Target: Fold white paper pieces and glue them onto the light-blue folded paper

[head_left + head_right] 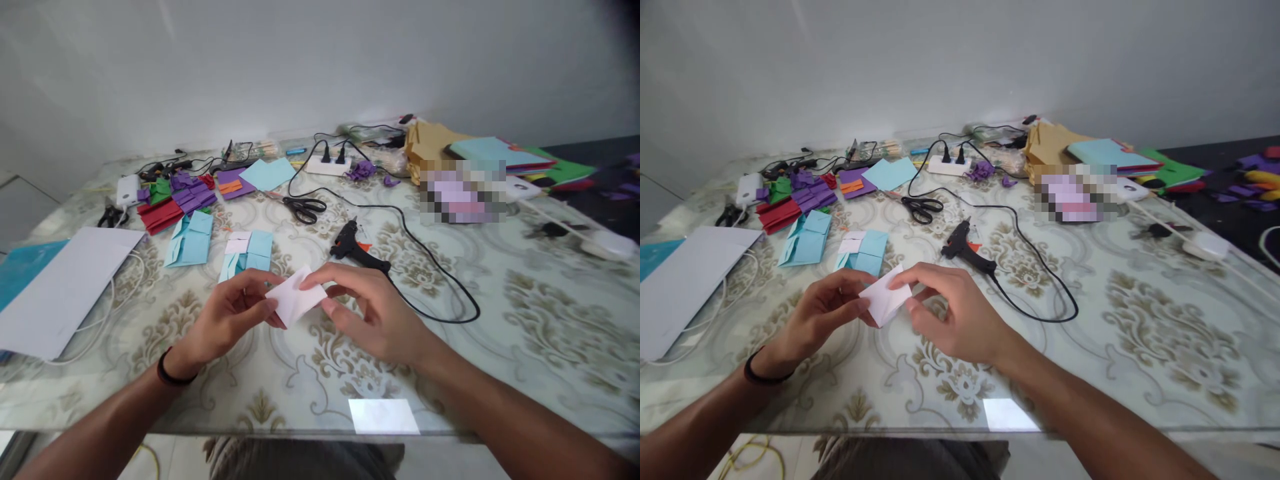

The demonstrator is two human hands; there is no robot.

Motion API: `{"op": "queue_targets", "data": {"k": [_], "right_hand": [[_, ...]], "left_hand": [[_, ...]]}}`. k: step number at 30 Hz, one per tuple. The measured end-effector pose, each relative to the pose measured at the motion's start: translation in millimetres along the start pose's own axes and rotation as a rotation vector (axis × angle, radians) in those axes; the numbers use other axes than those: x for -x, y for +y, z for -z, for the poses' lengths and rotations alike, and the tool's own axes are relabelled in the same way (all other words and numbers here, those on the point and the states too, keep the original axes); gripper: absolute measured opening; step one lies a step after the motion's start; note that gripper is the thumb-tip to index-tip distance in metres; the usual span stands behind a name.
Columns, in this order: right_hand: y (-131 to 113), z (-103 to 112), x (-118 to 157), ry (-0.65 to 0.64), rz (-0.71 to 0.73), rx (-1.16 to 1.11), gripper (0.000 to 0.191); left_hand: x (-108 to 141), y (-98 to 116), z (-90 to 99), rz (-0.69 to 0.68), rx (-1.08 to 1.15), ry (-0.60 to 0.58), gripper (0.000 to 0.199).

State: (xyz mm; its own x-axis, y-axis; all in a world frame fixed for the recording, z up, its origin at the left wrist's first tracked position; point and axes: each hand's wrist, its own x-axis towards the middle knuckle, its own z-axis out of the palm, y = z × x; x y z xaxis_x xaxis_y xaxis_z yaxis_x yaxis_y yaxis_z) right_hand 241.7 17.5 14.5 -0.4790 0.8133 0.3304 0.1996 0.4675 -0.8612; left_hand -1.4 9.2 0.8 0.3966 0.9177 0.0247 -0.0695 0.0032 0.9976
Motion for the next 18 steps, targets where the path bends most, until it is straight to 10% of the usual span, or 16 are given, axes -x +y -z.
{"op": "queue_targets", "data": {"k": [10,18], "right_hand": [[3,-4,0,-0.07,-0.008,0.039,0.016],[10,-4,-3,-0.014,0.063,0.253,0.02]], "left_hand": [[1,2,-0.5,0.162,-0.121,-0.153,0.023],[-3,-2,2.8,0.007,-0.285,0.002,0.025]]}}
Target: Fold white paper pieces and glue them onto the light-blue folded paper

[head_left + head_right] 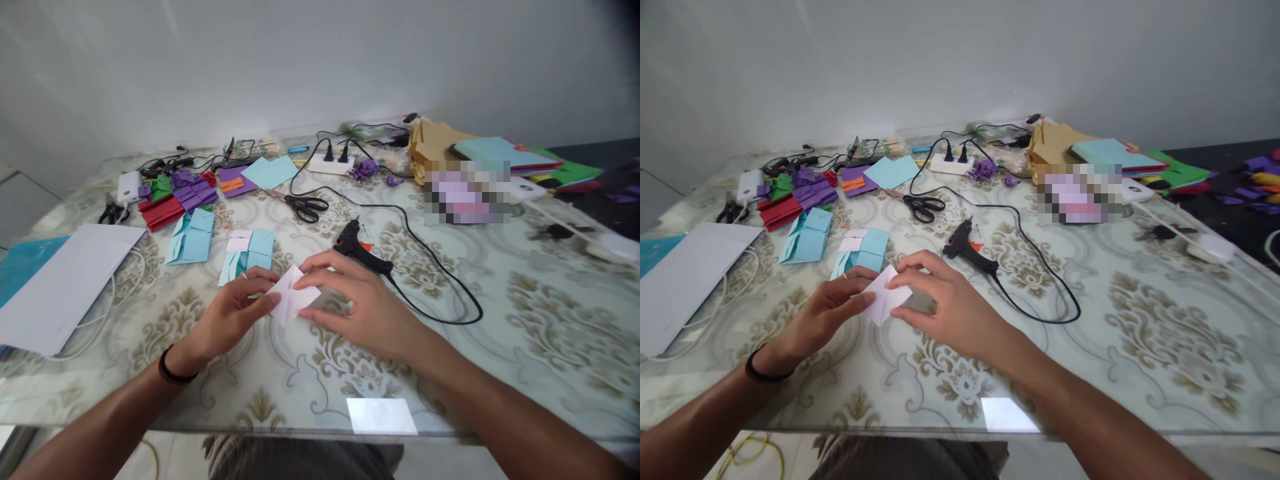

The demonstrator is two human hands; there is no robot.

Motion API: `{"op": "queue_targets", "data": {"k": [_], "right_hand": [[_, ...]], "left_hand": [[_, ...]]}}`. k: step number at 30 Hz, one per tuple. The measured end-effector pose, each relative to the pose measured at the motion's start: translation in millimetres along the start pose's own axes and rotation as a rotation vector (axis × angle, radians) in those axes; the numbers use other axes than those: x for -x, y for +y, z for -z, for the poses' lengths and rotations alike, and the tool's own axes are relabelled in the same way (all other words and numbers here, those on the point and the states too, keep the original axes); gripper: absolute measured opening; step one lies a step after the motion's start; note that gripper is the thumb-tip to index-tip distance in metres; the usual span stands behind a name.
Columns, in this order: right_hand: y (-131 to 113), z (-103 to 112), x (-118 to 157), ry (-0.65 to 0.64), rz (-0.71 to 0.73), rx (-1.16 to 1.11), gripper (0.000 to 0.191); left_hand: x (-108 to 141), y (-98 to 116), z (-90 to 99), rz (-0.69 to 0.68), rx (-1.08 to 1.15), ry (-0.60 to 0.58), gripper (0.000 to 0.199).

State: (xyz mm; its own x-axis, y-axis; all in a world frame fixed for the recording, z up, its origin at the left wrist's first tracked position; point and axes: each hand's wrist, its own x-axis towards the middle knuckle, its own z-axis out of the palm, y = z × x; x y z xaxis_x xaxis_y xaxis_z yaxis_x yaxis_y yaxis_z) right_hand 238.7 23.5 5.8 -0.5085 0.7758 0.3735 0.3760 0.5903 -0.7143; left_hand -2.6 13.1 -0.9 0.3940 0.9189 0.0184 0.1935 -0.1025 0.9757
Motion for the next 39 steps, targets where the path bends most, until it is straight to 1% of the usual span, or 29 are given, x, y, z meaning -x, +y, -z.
{"op": "queue_targets", "data": {"k": [4,6,11,15,17,19,20,22,24,25,28,29,32,33,36,39], "right_hand": [[3,-2,-1,-0.034,0.088,-0.013,0.023],[3,-3,-1,-0.049,0.119,-0.031,0.022],[3,-3,0,-0.021,0.169,-0.023,0.019],[2,-2,0,0.012,0.113,-0.041,0.022],[1,-1,0,0.025,0.05,-0.085,0.022],[1,0,0,0.018,-0.026,-0.138,0.019],[2,0,0,0.011,-0.062,-0.164,0.017],[3,0,-1,-0.001,-0.119,-0.202,0.016],[5,0,-1,0.001,-0.149,-0.226,0.018],[5,0,-2,0.008,-0.159,-0.238,0.018],[5,1,-3,0.029,-0.177,-0.288,0.015],[5,1,-3,0.033,-0.186,-0.301,0.012],[4,4,-3,0.017,-0.226,-0.328,0.007],[4,4,-3,0.006,-0.239,-0.341,0.006],[3,6,-2,-0.021,-0.25,-0.386,0.007],[1,6,-3,-0.022,-0.234,-0.405,0.009]], "left_hand": [[1,-3,2.0,-0.006,0.061,-0.04,0.023],[2,-5,2.8,-0.002,0.107,-0.039,0.024],[3,-7,3.9,0.03,0.166,-0.052,0.029],[3,-6,4.0,0.008,0.188,-0.096,0.024],[3,-6,4.0,-0.01,0.176,-0.087,0.022],[3,-7,3.8,-0.038,0.119,-0.07,0.017],[4,-7,3.6,-0.071,0.073,-0.053,0.014],[5,-5,3.0,-0.18,-0.044,0.004,0.006],[6,-2,2.1,-0.304,-0.194,0.049,0.02],[7,0,1.7,-0.346,-0.273,0.048,0.025],[7,5,0.7,-0.394,-0.473,-0.014,0.028],[7,6,0.6,-0.428,-0.512,-0.014,0.03],[4,4,1.4,-0.57,-0.584,0.019,0.041],[3,4,2.2,-0.604,-0.596,0.025,0.041],[3,2,4.7,-0.65,-0.586,0.044,0.031],[4,3,5.9,-0.677,-0.53,0.086,0.022]]}}
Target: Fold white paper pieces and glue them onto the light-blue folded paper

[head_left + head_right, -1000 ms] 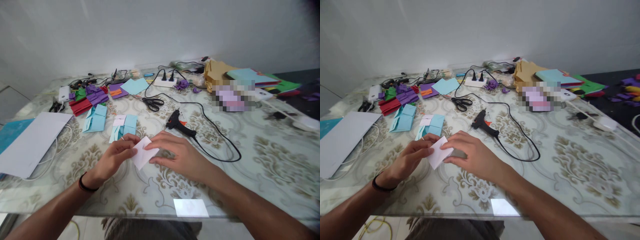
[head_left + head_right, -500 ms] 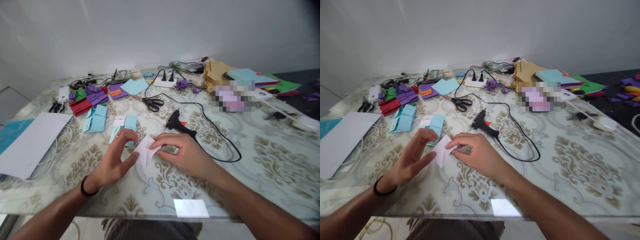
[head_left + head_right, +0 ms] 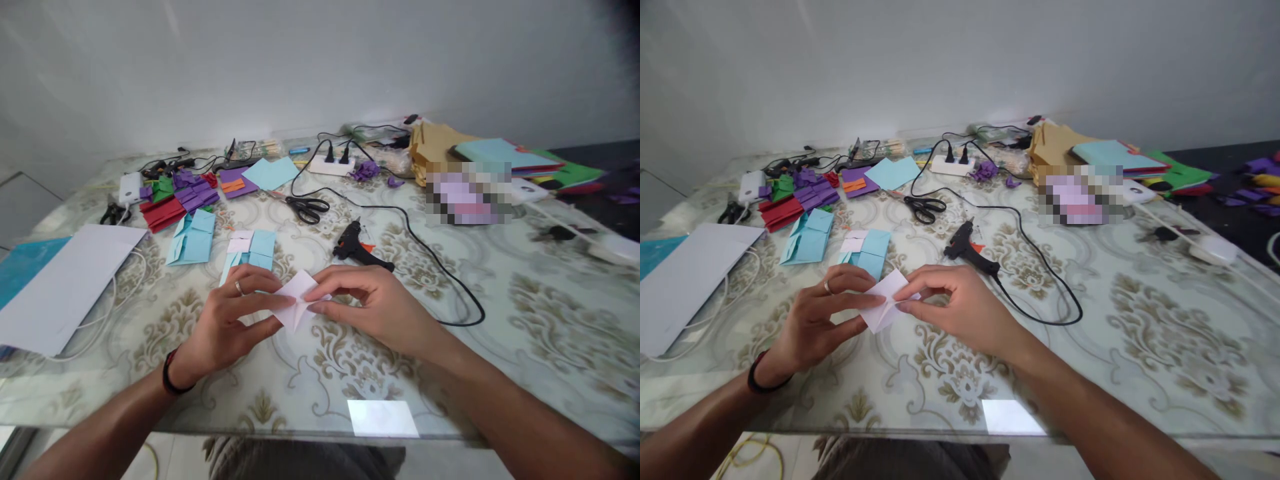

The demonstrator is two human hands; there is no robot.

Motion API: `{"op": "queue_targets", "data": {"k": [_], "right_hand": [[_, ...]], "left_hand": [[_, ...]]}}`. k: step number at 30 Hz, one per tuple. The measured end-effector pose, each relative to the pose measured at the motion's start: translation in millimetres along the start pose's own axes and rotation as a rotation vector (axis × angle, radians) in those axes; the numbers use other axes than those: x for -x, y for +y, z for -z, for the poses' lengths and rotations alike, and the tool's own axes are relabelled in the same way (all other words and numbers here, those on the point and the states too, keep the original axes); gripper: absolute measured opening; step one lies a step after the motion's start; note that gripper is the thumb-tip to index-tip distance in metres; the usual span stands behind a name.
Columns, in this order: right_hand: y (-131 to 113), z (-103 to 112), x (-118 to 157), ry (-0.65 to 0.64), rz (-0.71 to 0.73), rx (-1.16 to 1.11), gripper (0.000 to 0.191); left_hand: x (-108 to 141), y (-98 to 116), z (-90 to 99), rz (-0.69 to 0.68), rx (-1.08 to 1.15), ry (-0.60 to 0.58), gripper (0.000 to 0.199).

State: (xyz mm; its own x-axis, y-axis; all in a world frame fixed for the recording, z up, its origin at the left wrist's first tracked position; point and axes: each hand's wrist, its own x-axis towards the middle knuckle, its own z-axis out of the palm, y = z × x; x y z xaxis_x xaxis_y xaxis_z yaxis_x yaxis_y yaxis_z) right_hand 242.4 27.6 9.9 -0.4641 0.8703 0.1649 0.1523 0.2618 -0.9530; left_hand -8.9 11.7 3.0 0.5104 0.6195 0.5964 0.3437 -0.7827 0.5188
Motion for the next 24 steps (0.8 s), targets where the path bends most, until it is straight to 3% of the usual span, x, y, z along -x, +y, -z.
{"op": "queue_targets", "data": {"k": [6,14,18,21,24], "right_hand": [[-2,-1,1,0.053,0.068,0.024,0.008],[0,-15,2,0.047,0.209,0.087,0.01],[-2,-16,4,0.07,0.217,0.104,0.011],[-3,-15,4,0.114,0.205,0.12,0.01],[-4,-15,4,0.146,0.207,0.123,0.009]], "left_hand": [[4,4,-1.0,0.15,0.124,0.055,0.018],[6,10,-5.5,0.473,0.362,-0.102,0.007],[2,11,-6.5,0.475,0.488,-0.019,0.013],[1,11,-6.7,0.431,0.47,0.065,0.013],[2,11,-7.6,0.412,0.431,0.067,0.013]]}}
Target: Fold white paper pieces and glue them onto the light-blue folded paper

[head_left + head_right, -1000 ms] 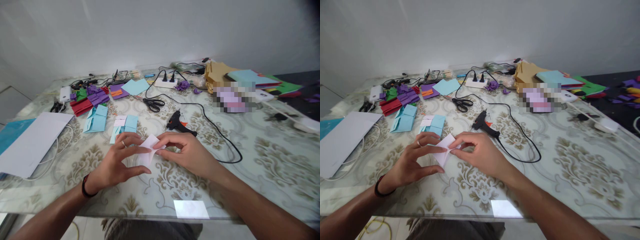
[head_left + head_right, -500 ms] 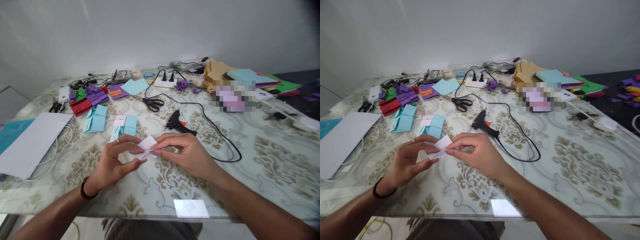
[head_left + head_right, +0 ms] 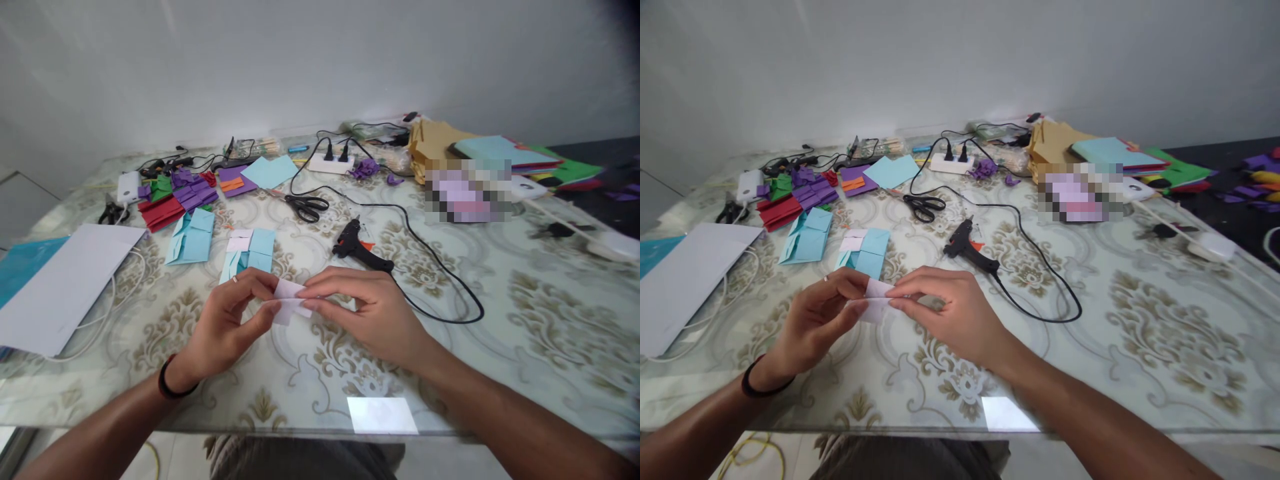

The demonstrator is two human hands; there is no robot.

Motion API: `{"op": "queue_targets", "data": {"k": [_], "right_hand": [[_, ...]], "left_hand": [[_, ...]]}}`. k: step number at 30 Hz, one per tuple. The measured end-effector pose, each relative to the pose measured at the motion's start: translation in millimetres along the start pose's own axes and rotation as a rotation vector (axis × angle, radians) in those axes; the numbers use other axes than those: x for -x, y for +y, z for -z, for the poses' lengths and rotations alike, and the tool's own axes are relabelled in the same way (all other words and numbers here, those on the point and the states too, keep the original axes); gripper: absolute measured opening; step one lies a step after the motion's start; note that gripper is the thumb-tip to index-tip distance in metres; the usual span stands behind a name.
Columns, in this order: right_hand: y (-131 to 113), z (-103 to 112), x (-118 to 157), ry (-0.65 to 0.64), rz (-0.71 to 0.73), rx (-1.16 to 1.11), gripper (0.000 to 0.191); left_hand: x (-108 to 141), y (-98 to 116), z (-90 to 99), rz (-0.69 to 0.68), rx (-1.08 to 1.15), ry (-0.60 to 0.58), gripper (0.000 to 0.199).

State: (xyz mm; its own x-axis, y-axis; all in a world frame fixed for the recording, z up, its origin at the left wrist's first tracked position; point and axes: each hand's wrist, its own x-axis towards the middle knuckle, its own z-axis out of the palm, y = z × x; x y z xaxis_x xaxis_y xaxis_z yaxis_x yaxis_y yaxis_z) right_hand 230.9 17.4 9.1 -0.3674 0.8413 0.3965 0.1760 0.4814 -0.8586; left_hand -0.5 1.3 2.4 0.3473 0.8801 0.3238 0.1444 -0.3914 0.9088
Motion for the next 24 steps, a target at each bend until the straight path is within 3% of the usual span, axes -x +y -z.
{"op": "queue_targets", "data": {"k": [5,8,10,13,24], "right_hand": [[0.6,-4.5,3.0,-0.019,-0.084,-0.025,0.004],[0.8,-7.1,4.4,-0.021,-0.191,-0.079,0.02],[0.6,-7.7,3.6,-0.036,-0.223,-0.1,0.017],[0.1,-7.2,1.4,-0.052,-0.222,-0.096,0.01],[-1.6,-5.7,1.8,-0.051,-0.23,-0.087,0.011]], "left_hand": [[2.7,-4.4,-1.9,0.025,-0.027,-0.051,0.007],[2.8,-3.9,-2.3,0.023,-0.064,-0.016,0.01],[2.4,-1.8,-2.0,0.018,-0.068,-0.003,0.011],[2.1,1.1,-1.5,0.013,-0.083,0.0,0.012],[4.1,0.7,-2.0,0.008,-0.109,0.016,0.012]]}}
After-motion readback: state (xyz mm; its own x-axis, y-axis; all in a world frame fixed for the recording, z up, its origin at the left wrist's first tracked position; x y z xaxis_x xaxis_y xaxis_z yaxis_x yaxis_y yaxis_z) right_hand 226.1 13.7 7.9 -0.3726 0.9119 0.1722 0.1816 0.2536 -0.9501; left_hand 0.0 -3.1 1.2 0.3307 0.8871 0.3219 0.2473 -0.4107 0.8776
